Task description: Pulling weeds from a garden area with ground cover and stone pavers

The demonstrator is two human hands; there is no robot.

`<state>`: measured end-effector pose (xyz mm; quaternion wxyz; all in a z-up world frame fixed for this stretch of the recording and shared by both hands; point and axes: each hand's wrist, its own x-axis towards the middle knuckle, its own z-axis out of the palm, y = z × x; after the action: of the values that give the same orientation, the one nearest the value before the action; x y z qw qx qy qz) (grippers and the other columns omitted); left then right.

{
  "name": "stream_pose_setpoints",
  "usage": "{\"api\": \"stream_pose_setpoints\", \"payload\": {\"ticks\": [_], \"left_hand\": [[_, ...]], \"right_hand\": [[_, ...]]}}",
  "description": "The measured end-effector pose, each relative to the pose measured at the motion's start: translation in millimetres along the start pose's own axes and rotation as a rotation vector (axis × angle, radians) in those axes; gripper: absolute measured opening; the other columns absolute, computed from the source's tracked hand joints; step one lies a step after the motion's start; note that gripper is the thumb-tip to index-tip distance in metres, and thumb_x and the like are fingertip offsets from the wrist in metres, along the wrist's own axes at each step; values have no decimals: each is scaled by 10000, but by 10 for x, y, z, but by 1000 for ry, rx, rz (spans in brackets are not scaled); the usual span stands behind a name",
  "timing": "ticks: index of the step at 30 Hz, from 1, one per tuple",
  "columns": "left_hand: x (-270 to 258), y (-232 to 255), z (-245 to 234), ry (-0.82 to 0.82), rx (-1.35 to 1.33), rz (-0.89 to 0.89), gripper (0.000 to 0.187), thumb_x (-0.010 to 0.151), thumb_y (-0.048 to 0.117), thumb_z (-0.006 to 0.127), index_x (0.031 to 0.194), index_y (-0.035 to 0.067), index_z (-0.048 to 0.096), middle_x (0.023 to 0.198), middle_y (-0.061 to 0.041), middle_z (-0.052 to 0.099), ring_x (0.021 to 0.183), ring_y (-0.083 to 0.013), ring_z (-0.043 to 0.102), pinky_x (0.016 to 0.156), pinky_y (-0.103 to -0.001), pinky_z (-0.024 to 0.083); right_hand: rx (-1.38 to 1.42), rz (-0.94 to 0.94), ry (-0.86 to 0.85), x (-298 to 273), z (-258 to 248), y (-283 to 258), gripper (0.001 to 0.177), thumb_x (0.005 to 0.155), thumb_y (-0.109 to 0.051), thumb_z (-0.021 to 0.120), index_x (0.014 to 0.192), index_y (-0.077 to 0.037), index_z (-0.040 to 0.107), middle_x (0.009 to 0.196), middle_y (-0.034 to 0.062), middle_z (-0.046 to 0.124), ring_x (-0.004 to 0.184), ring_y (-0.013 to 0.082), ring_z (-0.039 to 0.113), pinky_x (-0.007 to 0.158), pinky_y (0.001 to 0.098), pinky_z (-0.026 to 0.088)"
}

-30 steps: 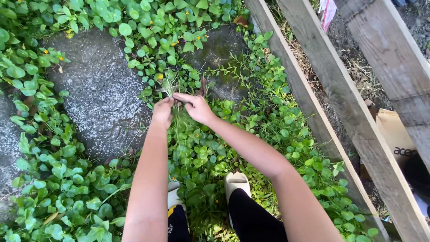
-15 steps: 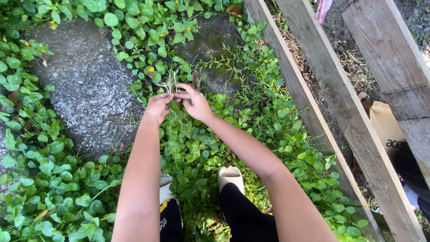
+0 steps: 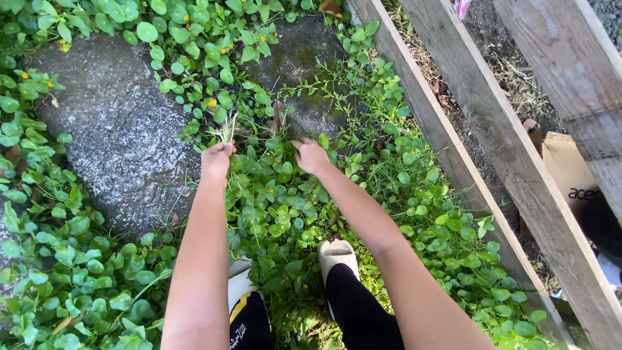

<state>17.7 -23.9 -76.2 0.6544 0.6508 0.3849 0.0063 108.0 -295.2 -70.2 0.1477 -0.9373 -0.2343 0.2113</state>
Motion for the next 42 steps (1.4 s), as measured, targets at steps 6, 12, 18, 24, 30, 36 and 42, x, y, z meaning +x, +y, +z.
{"api": "stream_pose_setpoints", "payload": {"ticks": [6,12,18,24,30,36,42], "left_hand": [[-297,268,107,58,12,18,164,1007,218,657,1004,129,794,838,-20,717,700,-113,643,594,-220,481],[-294,107,352,55,43,-26,167,1006,225,647,979,163,800,779,23,685,631,-88,532,552,-232,402],[-60,-150,628,47,30,45,228,1002,128,577,875,129,767,754,-21,660,611,-101,539,557,-238,391],[-83,7,472,-14,-5,134,186,1000,25,561,1007,35,747,865,-71,720,695,-109,695,597,-205,432],[-418,276,453,-100,-42,104,218,998,30,616,1196,-28,687,959,-149,757,720,-145,746,576,-182,473],[-115,67,701,-140,-63,68,239,1006,37,616,1224,-46,671,1001,-181,761,767,-184,770,614,-235,588],[30,14,728,-110,-75,59,241,1011,55,612,1227,-31,677,990,-160,760,776,-184,771,622,-259,621]], "right_hand": [[-183,-18,-129,-180,453,343,416,977,-310,584,1381,-226,642,1298,73,640,1259,277,594,1010,446,566],[-340,-87,-187,-474,527,189,499,937,-363,624,1406,-194,605,1415,98,582,1347,299,514,1041,512,511],[-379,-150,-312,-587,569,22,306,939,-353,630,1146,-157,743,1414,121,629,1374,302,536,1188,669,273],[0,-292,640,-469,-497,-281,121,952,-122,667,875,-103,757,880,55,700,877,206,702,825,312,592],[213,-160,575,467,-117,283,131,900,-120,708,1002,-163,777,925,74,715,920,326,708,893,474,553],[260,-68,221,680,529,393,472,935,-34,594,1395,-133,619,1431,159,593,1292,368,606,1092,466,532],[306,100,13,693,790,511,562,1003,-115,489,1547,-22,382,1404,283,545,1301,470,567,1125,520,486]]}}
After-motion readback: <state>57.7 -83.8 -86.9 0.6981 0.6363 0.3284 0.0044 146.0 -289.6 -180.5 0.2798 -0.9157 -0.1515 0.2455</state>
